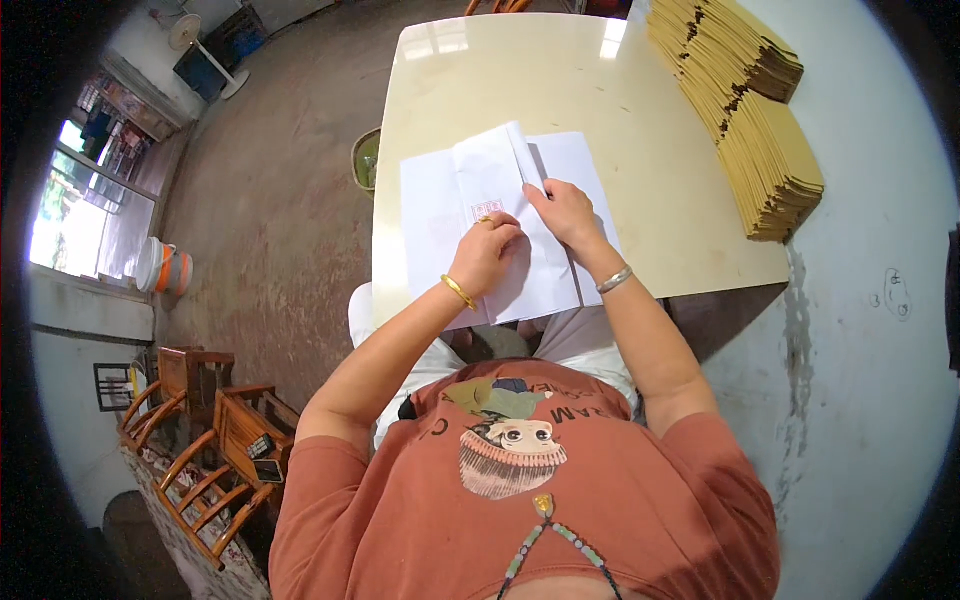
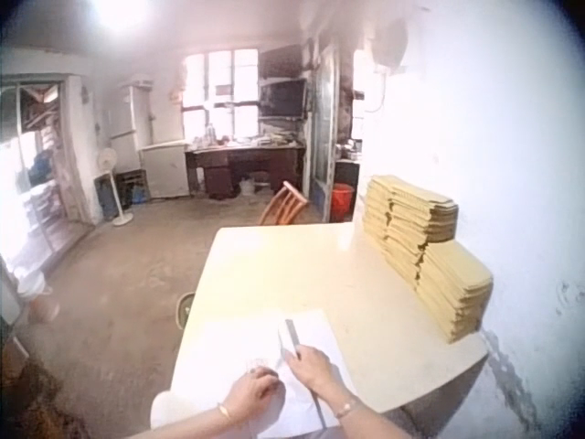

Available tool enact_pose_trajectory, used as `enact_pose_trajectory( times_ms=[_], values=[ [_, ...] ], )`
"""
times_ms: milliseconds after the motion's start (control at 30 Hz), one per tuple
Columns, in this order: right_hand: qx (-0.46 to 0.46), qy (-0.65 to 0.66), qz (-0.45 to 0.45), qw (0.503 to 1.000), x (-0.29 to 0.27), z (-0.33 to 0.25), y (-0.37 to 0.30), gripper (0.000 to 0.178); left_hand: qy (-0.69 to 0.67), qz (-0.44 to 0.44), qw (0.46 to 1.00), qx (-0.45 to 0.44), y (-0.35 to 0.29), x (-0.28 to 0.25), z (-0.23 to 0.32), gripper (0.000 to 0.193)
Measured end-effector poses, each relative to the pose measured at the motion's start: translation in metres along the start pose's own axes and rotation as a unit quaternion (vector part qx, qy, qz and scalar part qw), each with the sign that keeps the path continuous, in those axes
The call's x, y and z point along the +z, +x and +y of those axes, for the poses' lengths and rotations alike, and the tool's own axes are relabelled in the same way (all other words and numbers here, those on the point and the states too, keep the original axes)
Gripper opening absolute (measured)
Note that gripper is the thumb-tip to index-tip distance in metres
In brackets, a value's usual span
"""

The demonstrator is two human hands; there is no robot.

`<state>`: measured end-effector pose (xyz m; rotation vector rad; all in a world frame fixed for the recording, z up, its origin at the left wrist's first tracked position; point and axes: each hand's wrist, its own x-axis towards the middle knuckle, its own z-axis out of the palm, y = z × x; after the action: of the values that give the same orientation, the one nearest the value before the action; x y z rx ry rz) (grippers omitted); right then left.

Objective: The person is folding white envelopes and inserting textured yellow cards into them by hand.

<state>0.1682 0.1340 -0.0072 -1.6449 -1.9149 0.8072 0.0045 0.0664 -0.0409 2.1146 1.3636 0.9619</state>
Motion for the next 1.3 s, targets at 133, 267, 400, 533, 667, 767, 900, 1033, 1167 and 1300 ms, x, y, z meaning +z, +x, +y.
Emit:
enact_pose_trajectory(
  times_ms=[133, 267, 400, 533, 667, 767, 900, 1033, 1167, 1300],
  values=[
    [-0.006, -0.025, -0.01, 1.0, 0.001, -0.007, -0.009, 0.046, 0.087, 0.05, 0.991, 0.092, -0.008, 0.003, 0.003, 0.024],
    [-0.06, -0.051, 0.023, 0.997, 0.012, 0.008, -0.003, 0.043, 0.132, 0.018, 0.989, 0.059, -0.011, 0.008, -0.005, 0.037],
    [-0.038, -0.067, 0.001, 0.997, 0.008, 0.004, -0.004, 0.04, 0.273, -0.105, 0.952, -0.086, 0.001, -0.005, -0.004, 0.071],
    [-0.041, -0.065, 0.011, 0.997, 0.01, 0.008, -0.004, 0.039, 0.327, -0.097, 0.923, -0.178, 0.041, -0.025, -0.032, 0.08],
    [-0.047, -0.055, 0.008, 0.997, 0.009, -0.001, -0.008, 0.04, 0.353, -0.116, 0.904, -0.211, 0.066, -0.046, -0.061, 0.077],
    [-0.04, -0.061, 0.01, 0.997, 0.007, 0.001, -0.007, 0.039, 0.373, -0.125, 0.903, -0.175, 0.056, -0.04, -0.047, 0.079],
    [-0.046, -0.063, 0.018, 0.997, 0.011, 0.005, -0.006, 0.038, 0.39, -0.152, 0.907, -0.036, -0.007, -0.028, -0.008, 0.083],
    [-0.05, -0.041, 0.032, 0.997, 0.011, 0.009, -0.007, 0.039, 0.337, -0.216, 0.915, 0.056, -0.077, -0.023, 0.032, 0.087],
    [-0.039, -0.039, 0.012, 0.998, 0.01, 0.006, -0.009, 0.039, 0.241, -0.266, 0.931, 0.065, -0.109, -0.03, 0.044, 0.083],
    [-0.037, 0.065, -0.003, 0.997, 0.018, 0.022, 0.001, 0.038, 0.027, -0.057, 0.998, 0.023, -0.075, -0.044, 0.015, 0.071]
  ],
)
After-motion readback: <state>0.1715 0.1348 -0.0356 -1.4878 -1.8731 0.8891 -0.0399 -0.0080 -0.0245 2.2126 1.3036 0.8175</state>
